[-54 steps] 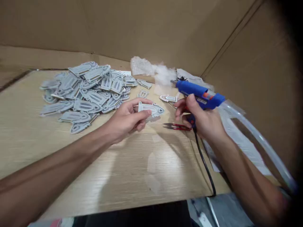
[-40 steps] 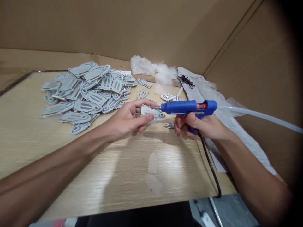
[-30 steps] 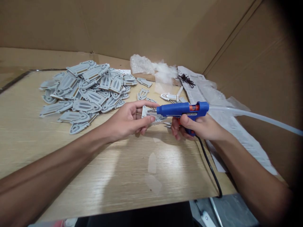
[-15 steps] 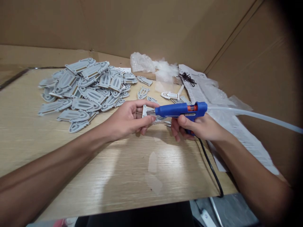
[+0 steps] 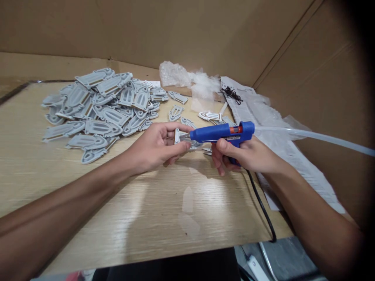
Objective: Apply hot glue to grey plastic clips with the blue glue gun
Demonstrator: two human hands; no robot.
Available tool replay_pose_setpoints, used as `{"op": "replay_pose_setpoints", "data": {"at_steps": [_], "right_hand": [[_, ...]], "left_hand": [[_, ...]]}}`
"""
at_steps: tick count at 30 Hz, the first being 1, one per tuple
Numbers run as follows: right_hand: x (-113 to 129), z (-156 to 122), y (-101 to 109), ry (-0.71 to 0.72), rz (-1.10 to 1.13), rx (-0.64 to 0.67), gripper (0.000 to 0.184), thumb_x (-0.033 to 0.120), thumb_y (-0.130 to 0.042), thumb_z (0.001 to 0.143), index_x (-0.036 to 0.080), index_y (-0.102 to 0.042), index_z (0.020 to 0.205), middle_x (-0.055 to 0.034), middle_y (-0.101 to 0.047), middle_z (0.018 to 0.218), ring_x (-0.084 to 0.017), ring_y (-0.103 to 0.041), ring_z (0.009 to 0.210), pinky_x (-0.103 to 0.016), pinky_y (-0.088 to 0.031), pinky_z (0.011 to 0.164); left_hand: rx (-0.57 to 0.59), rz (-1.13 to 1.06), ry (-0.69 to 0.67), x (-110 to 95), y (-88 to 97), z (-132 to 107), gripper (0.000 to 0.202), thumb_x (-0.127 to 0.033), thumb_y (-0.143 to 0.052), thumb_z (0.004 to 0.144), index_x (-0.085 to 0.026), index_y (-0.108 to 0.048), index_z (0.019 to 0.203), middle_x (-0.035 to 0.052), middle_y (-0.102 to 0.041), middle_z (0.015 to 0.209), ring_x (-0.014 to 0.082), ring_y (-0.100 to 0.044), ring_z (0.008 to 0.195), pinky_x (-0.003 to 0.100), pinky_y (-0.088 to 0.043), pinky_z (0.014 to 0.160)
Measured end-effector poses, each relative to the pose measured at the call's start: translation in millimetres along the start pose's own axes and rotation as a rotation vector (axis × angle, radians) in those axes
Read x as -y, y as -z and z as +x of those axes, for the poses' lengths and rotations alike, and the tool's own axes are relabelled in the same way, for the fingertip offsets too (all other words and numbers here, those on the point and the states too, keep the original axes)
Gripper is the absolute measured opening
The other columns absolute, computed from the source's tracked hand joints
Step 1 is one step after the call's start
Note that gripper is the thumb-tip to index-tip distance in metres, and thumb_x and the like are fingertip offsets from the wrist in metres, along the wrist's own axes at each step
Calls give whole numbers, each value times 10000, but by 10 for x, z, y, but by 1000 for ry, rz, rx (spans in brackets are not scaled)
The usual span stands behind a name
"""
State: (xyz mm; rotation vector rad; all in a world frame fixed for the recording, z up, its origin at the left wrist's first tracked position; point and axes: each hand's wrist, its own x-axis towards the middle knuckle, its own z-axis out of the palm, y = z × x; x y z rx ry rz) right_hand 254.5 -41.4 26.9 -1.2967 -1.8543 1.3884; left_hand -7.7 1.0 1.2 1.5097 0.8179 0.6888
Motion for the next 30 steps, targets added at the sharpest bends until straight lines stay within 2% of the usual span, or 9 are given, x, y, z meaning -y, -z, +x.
{"op": "replay_pose_setpoints", "data": {"at_steps": [5,8,11,14,17,20,23,30], "right_hand": [[43,-17,-13,-29,9,-8,671,793,-674,937,165,-655,701,-62,-659,592,-125,-607,470,-206,-375,390],[47,-43,-10,-63,-6,-15,651,738,-673,971,161,-619,674,-52,-647,573,-84,-518,436,-191,-338,392],[31,-62,-1,-62,-49,-7,695,710,-609,1026,149,-585,618,-70,-632,547,-72,-492,444,-189,-339,417],[5,-58,2,-41,-66,-5,724,720,-564,1046,157,-555,590,-75,-615,520,-84,-521,454,-193,-368,433],[-13,-40,-6,-17,-22,-1,684,737,-602,1018,169,-562,639,-48,-603,518,-105,-573,456,-193,-370,415],[-13,-23,-16,-17,94,30,605,743,-661,981,164,-643,805,-49,-685,667,-141,-677,517,-194,-344,380],[-11,-9,-21,-25,190,60,575,734,-687,971,161,-665,924,-72,-744,833,-169,-745,585,-193,-326,362],[0,23,-47,-36,285,96,566,712,-691,979,163,-600,877,-50,-712,783,-164,-726,540,-195,-314,352]], "left_hand": [[-20,21,7,-23,-1,0,535,-372,-852,912,-146,-712,1377,-15,-613,564,72,-517,450,145,-377,434],[-17,38,11,-50,-9,-2,522,-357,-850,912,-143,-717,1370,-24,-598,545,70,-504,439,143,-361,422],[-12,51,15,-69,-14,-1,507,-336,-836,923,-140,-714,1374,-25,-597,534,73,-508,438,141,-362,420],[-12,51,15,-76,-13,4,507,-332,-833,924,-140,-711,1377,-22,-607,540,72,-515,440,138,-366,424],[-7,44,13,-77,-10,8,499,-329,-831,926,-139,-711,1371,-22,-607,537,72,-511,435,140,-360,425],[3,42,11,-74,-12,4,502,-337,-832,927,-142,-711,1373,-19,-613,542,77,-521,440,146,-369,428],[2,30,14,-68,-20,2,505,-332,-836,922,-141,-710,1373,-20,-614,548,79,-523,435,153,-370,424],[1,5,-5,-34,-7,14,483,-357,-844,922,-153,-726,1344,-23,-608,545,72,-507,430,157,-357,417]]}}
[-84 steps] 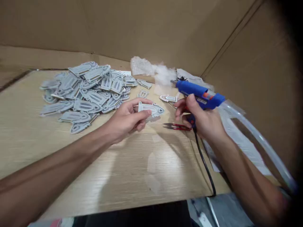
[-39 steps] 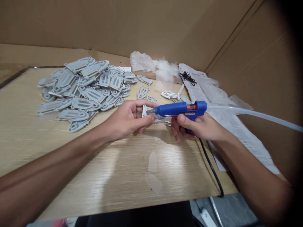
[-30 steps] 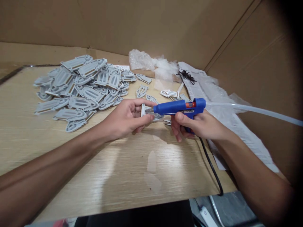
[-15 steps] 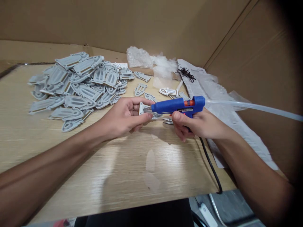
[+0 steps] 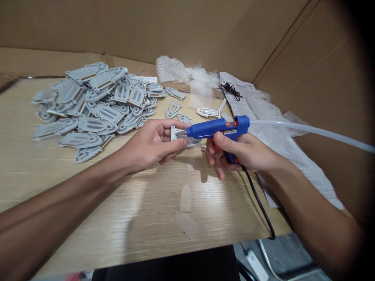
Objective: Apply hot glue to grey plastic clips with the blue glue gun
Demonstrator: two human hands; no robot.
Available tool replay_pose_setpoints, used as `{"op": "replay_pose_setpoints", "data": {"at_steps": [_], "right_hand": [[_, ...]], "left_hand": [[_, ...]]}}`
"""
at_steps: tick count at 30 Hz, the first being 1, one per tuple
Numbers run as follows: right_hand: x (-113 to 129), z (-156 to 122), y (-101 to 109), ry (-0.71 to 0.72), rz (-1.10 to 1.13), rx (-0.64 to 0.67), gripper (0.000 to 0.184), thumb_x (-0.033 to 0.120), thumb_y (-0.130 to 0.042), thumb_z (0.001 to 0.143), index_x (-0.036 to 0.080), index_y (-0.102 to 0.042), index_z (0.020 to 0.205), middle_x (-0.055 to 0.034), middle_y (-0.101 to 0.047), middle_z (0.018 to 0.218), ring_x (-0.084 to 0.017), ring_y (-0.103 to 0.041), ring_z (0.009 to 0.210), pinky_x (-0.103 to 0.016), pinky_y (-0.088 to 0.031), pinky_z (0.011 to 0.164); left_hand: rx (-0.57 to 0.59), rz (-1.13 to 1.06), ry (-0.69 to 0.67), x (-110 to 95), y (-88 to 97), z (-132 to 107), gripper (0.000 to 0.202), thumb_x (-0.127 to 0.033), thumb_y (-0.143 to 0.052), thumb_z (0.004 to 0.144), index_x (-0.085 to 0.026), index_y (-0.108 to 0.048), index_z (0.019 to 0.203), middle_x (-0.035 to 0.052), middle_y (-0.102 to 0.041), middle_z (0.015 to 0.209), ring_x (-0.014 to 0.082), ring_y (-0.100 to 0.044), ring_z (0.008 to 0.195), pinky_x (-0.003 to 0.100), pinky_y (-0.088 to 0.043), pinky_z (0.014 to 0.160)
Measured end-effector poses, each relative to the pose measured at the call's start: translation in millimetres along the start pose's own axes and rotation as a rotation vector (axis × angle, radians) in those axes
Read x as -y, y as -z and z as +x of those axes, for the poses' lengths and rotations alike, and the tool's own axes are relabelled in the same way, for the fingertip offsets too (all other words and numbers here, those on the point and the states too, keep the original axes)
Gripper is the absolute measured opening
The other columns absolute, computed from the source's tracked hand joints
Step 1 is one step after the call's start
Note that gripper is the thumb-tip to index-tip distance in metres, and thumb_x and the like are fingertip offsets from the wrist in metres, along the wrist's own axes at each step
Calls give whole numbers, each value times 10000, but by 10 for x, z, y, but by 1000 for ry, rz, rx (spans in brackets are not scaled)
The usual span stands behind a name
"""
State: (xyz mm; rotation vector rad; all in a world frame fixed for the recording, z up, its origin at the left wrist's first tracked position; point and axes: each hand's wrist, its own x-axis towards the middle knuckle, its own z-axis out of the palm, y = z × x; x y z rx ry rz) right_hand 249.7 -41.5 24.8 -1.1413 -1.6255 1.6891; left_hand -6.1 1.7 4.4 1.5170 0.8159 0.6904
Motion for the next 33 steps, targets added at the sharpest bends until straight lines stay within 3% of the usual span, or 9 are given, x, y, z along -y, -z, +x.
{"op": "replay_pose_setpoints", "data": {"at_steps": [5,9,15,22,26,28,30,33], "right_hand": [[40,19,-86,-40,92,-11,611,752,-726,929,168,-577,827,-33,-670,721,-141,-670,475,-199,-247,315],[42,36,-121,-72,164,-24,629,779,-692,937,174,-564,822,-23,-649,711,-105,-607,439,-195,-198,295],[88,11,-112,-33,383,70,636,810,-557,998,199,-511,824,31,-551,664,-25,-307,301,-213,-122,257],[193,-42,20,142,354,-127,617,783,-562,1015,213,-430,820,83,-429,647,11,-139,326,-204,-81,298],[293,-136,118,222,450,-287,613,732,-434,1090,200,-421,787,91,-430,640,24,-80,348,-202,-42,354],[301,-156,175,244,474,-344,616,715,-407,1106,195,-434,777,83,-433,647,17,-72,362,-221,-49,364],[269,-135,229,271,463,-350,591,711,-507,1076,198,-456,787,73,-433,667,1,-71,386,-239,-60,355],[203,-59,265,276,449,-309,553,695,-690,983,205,-492,821,59,-449,695,-14,-89,410,-256,-44,348]], "left_hand": [[-38,-23,11,-19,-25,1,455,-294,-879,879,-127,-723,1274,-45,-570,506,56,-459,405,147,-307,398],[-76,-52,18,-25,-54,0,483,-287,-874,882,-110,-693,1294,-28,-605,534,78,-506,419,163,-359,410],[-41,-67,-32,-4,-61,7,498,-323,-858,911,-97,-692,1322,-5,-639,555,87,-546,445,168,-415,445],[-23,-75,-76,48,-9,19,554,-347,-829,942,-118,-648,1412,37,-709,651,125,-662,543,176,-474,491],[-21,-98,-37,57,-47,5,547,-367,-833,939,-115,-643,1385,38,-708,638,114,-635,511,176,-468,484],[-59,-108,-26,4,-45,-3,562,-372,-836,930,-104,-635,1381,39,-709,638,119,-629,508,189,-461,477],[-137,-76,-63,-102,22,-13,573,-380,-842,917,-98,-642,1373,43,-718,668,131,-651,538,210,-468,487],[-384,123,-213,-307,297,-34,539,-403,-862,887,-122,-704,1318,13,-684,691,129,-653,582,242,-447,512]]}}
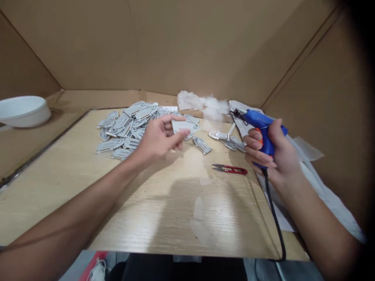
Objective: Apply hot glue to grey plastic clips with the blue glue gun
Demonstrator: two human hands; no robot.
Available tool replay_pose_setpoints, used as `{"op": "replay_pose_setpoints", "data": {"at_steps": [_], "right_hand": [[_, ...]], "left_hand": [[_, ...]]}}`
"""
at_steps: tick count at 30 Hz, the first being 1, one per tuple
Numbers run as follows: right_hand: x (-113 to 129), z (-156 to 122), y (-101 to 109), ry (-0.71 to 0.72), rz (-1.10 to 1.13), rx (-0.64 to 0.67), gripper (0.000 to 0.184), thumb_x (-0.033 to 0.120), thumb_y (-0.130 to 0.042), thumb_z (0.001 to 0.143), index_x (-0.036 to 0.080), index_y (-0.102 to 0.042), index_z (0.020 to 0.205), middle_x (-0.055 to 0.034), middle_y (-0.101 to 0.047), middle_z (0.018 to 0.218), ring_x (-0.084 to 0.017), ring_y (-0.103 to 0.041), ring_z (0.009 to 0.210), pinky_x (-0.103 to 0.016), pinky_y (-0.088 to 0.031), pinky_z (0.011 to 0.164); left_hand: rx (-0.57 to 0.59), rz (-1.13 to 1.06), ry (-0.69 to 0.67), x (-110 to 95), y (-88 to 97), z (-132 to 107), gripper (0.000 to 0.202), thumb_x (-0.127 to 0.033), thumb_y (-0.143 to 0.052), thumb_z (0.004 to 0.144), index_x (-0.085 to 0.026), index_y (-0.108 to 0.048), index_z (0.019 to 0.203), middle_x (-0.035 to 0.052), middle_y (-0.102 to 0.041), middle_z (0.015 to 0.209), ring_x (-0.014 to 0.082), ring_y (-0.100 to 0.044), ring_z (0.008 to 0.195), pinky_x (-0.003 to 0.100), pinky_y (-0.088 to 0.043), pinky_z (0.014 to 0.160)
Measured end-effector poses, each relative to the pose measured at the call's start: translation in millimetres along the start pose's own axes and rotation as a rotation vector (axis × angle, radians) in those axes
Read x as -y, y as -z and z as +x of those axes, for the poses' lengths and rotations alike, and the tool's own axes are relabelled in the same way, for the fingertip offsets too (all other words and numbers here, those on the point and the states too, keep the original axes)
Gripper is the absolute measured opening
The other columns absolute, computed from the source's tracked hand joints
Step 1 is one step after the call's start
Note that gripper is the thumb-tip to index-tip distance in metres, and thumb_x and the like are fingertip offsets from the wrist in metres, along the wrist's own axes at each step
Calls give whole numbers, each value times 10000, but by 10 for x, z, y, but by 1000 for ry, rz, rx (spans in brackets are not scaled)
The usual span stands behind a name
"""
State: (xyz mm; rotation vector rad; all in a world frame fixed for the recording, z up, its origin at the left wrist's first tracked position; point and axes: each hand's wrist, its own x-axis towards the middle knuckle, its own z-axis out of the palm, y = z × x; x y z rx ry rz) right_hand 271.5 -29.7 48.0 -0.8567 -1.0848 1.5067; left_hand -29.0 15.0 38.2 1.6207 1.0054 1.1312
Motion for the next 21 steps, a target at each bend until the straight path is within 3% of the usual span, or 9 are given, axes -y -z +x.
{"op": "replay_pose_setpoints", "data": {"at_steps": [4,8,10,11,13,14,17,19,21], "right_hand": [[-76,58,-45,-32,-56,-30,625,762,-797,853,205,-513,824,44,-496,707,-11,-152,405,-252,-53,359],[-175,101,-57,38,-174,-197,688,834,-807,772,208,-520,787,-7,-568,755,-67,-407,507,-231,-189,399],[-256,127,-29,102,-361,-349,636,794,-816,779,212,-561,799,-36,-626,800,-121,-521,613,-240,-314,463],[-301,141,-20,118,-516,-426,590,749,-828,786,210,-588,804,-45,-648,806,-142,-546,645,-256,-364,508],[-394,175,-41,105,-852,-502,479,642,-840,803,201,-655,839,-51,-681,800,-174,-576,673,-292,-420,591],[-437,196,-78,87,-991,-494,441,603,-841,808,196,-681,870,-53,-696,805,-191,-597,692,-306,-431,621],[-538,278,-266,114,-1264,-385,428,518,-862,797,183,-699,1007,-89,-749,945,-258,-667,826,-342,-464,707],[-570,334,-377,154,-1391,-337,393,418,-858,802,168,-681,1048,-123,-757,1022,-288,-683,905,-357,-476,755],[-570,371,-410,147,-1396,-336,322,320,-825,802,168,-673,1041,-127,-764,1007,-292,-691,906,-356,-479,757]], "left_hand": [[-483,287,-230,10,565,243,407,-393,-891,832,-156,-788,1146,-19,-603,720,87,-521,629,285,-355,588],[-680,549,-197,196,954,359,595,-456,-931,805,-128,-730,1258,16,-597,963,136,-529,904,351,-423,889],[-777,703,-250,221,976,330,795,-473,-984,750,-140,-638,1384,49,-561,1182,228,-502,1190,445,-337,1122],[-807,753,-293,209,942,304,778,-484,-965,777,-148,-622,1389,60,-534,1265,269,-448,1308,479,-263,1188],[-775,796,-353,158,795,247,461,-506,-783,959,-150,-691,1238,62,-555,1251,278,-411,1374,484,-233,1190],[-742,796,-372,130,692,220,350,-489,-672,1032,-147,-727,1085,61,-590,1146,250,-458,1305,464,-278,1141],[-592,722,-433,81,339,144,388,-372,-579,1035,-166,-655,716,38,-584,773,165,-524,882,369,-378,886],[-389,652,-421,93,135,84,377,-317,-606,992,-166,-605,646,18,-575,687,130,-482,710,327,-374,757],[-191,585,-296,132,-7,22,378,-328,-606,995,-157,-647,661,9,-578,647,113,-476,640,295,-358,671]]}}
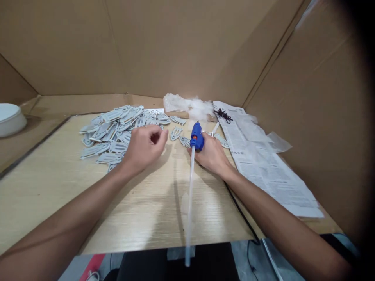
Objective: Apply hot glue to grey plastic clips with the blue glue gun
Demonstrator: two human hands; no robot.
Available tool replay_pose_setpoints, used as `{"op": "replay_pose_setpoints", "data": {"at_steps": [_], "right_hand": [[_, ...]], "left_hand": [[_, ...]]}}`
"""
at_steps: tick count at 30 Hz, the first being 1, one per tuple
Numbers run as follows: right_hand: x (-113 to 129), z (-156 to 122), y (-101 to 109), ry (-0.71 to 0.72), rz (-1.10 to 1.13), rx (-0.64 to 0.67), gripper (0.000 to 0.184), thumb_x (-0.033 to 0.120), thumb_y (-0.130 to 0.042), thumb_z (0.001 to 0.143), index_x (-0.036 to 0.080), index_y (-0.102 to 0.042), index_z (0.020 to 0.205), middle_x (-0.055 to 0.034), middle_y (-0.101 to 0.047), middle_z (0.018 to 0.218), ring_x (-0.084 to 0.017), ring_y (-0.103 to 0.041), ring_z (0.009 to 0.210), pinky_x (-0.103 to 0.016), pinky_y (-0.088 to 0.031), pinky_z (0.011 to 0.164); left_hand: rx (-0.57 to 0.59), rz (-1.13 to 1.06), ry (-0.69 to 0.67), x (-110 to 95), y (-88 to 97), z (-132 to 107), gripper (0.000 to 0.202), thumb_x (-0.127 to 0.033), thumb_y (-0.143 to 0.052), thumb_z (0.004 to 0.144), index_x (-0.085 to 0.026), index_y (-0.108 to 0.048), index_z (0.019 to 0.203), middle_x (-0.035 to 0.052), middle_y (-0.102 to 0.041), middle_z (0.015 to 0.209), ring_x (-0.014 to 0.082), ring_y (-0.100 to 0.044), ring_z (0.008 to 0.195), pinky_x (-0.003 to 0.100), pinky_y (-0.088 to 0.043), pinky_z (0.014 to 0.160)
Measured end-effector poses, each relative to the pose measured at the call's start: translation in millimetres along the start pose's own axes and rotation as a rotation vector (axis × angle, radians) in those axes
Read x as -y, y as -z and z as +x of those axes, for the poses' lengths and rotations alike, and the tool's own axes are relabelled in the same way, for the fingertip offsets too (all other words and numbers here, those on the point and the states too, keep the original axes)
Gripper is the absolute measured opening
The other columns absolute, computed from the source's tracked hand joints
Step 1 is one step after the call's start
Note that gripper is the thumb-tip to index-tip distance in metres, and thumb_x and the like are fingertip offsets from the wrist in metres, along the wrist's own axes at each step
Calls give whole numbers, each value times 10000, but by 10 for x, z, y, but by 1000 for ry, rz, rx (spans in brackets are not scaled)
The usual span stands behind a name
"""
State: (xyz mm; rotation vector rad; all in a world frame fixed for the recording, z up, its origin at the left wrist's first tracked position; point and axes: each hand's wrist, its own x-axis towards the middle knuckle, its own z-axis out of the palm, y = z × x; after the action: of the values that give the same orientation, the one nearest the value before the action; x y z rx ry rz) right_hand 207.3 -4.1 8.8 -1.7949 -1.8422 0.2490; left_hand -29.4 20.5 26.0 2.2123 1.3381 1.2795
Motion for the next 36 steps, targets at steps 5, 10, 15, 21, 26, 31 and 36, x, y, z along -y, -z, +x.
{"op": "replay_pose_setpoints", "data": {"at_steps": [5,10,15,21,26,31,36], "right_hand": [[-117,19,88,-135,298,-1,364,461,-855,776,174,-693,933,-94,-775,902,-242,-704,767,-327,-506,655],[-56,-89,132,68,654,245,438,572,-821,873,165,-754,1019,-90,-794,1015,-203,-721,843,-291,-533,711],[-60,-251,270,231,410,422,330,375,-887,814,188,-740,1043,-44,-745,981,-173,-658,801,-286,-512,743],[-106,-336,371,297,294,569,156,178,-782,775,195,-717,915,-58,-703,939,-225,-656,892,-304,-502,791],[-68,-345,385,226,387,621,120,163,-688,833,190,-688,950,-45,-734,956,-202,-665,859,-287,-502,767],[-52,-351,430,113,549,531,137,250,-774,885,183,-656,898,-23,-707,885,-157,-640,782,-277,-511,754],[-35,-356,377,59,702,199,250,316,-814,879,197,-595,894,-34,-720,952,-142,-633,715,-291,-529,683]], "left_hand": [[364,-475,400,-57,-175,-132,356,-451,-654,1015,-124,-770,930,55,-695,766,137,-619,666,246,-451,613],[420,-1192,792,-227,-304,-167,158,-247,-626,1039,-96,-670,1056,138,-740,1046,227,-768,940,369,-661,830],[159,-1073,864,-225,-294,-106,143,-85,-513,1034,-96,-593,915,72,-662,814,158,-688,644,240,-519,557],[-58,-912,765,-96,-229,-16,163,-132,-483,1057,-122,-565,917,87,-703,822,163,-706,661,256,-547,619],[-1,-945,793,-135,-284,-52,82,-114,-497,1005,-143,-527,934,135,-750,901,197,-737,734,267,-537,597],[269,-980,745,-210,-276,-152,231,-71,-682,831,-150,-556,1008,106,-760,947,122,-613,604,243,-428,542],[680,-854,513,-198,-185,-202,259,-124,-753,791,-120,-717,1048,93,-746,1012,106,-597,698,229,-404,598]]}}
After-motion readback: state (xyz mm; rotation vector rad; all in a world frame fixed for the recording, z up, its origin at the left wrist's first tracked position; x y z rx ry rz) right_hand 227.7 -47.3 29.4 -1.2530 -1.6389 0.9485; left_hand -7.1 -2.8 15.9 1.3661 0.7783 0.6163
